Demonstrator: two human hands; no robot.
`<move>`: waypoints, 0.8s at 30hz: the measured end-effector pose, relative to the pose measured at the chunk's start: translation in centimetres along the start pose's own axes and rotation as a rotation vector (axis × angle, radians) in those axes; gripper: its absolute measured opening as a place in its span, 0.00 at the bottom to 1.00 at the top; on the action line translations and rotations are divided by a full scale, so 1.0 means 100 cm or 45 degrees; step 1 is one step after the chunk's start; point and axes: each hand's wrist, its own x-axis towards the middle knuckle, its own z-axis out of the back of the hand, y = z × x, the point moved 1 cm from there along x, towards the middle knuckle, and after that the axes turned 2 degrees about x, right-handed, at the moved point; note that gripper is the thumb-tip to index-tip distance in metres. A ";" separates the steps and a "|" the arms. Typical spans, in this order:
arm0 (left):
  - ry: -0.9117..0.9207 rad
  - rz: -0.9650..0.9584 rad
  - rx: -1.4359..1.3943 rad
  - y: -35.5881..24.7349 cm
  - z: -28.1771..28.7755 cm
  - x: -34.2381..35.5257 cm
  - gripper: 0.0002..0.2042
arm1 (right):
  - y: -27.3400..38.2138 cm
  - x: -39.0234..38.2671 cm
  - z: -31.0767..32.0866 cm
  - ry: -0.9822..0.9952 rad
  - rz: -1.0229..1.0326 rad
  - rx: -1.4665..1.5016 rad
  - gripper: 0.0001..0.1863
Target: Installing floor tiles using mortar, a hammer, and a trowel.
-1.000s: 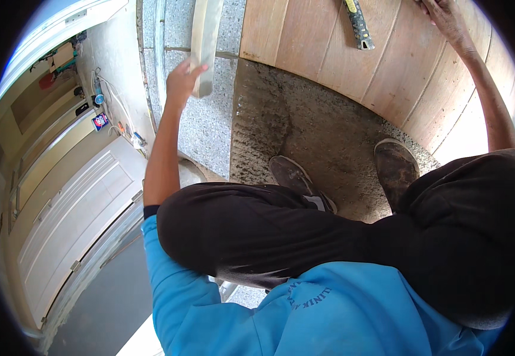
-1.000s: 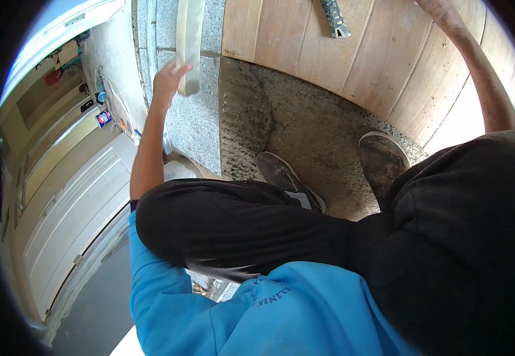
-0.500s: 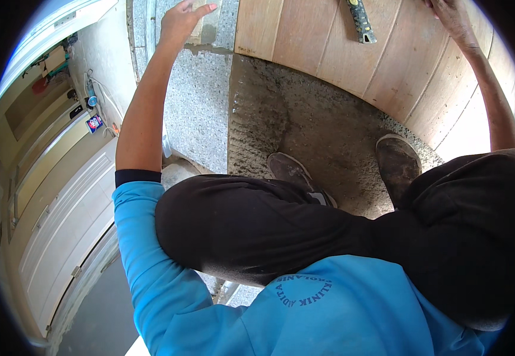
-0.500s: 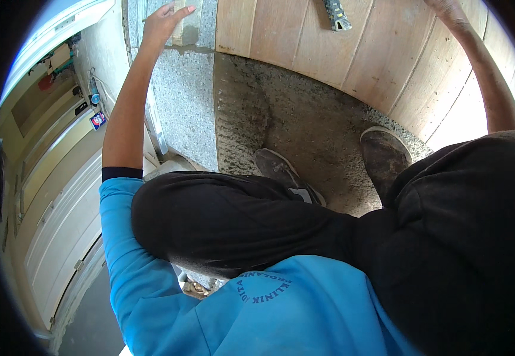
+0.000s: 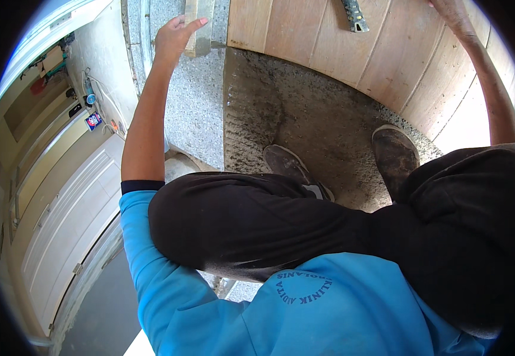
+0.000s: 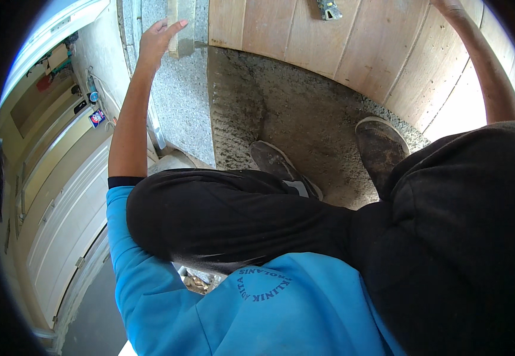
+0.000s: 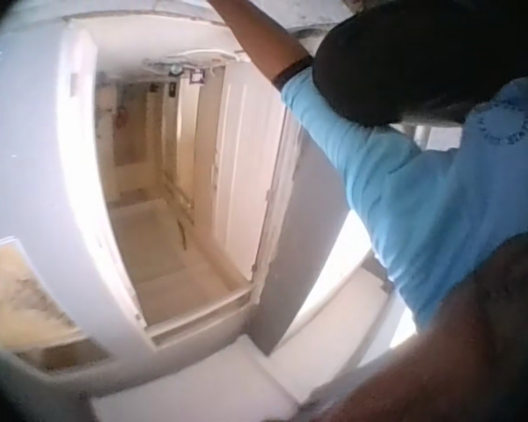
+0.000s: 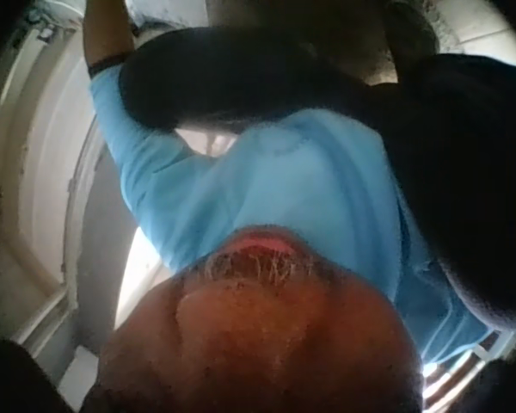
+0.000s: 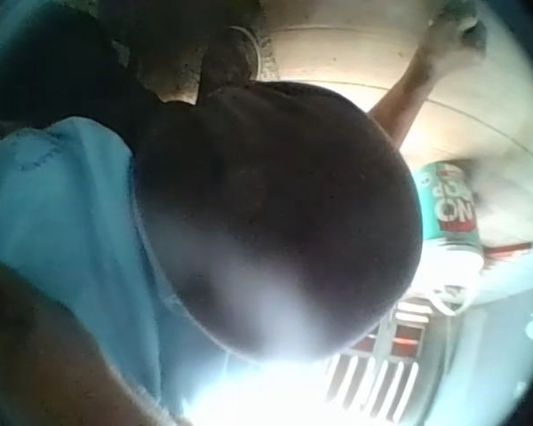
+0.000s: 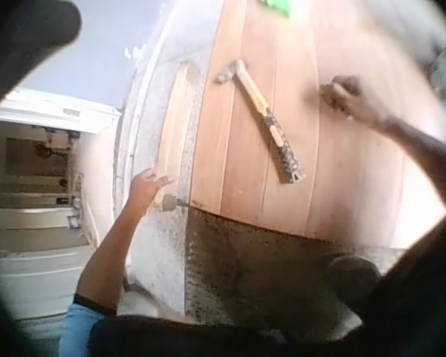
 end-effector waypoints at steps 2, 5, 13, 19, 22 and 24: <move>-0.015 0.005 0.001 0.004 -0.001 0.001 0.39 | -0.003 0.002 -0.001 0.003 0.010 0.055 0.18; -0.055 -0.010 0.039 0.009 -0.003 0.001 0.38 | -0.005 0.000 -0.001 -0.005 0.026 0.108 0.18; -0.080 0.014 0.021 0.009 -0.005 -0.008 0.38 | -0.007 0.002 0.000 -0.015 0.016 0.098 0.18; -0.050 0.043 0.038 0.010 -0.005 -0.017 0.39 | -0.002 0.000 -0.001 -0.058 0.027 0.067 0.19; -0.062 0.064 -0.042 0.014 -0.006 -0.023 0.41 | 0.003 -0.004 -0.003 -0.002 -0.043 0.008 0.20; -0.095 0.039 0.016 0.016 -0.007 -0.025 0.42 | 0.006 -0.007 -0.002 -0.086 0.087 0.031 0.20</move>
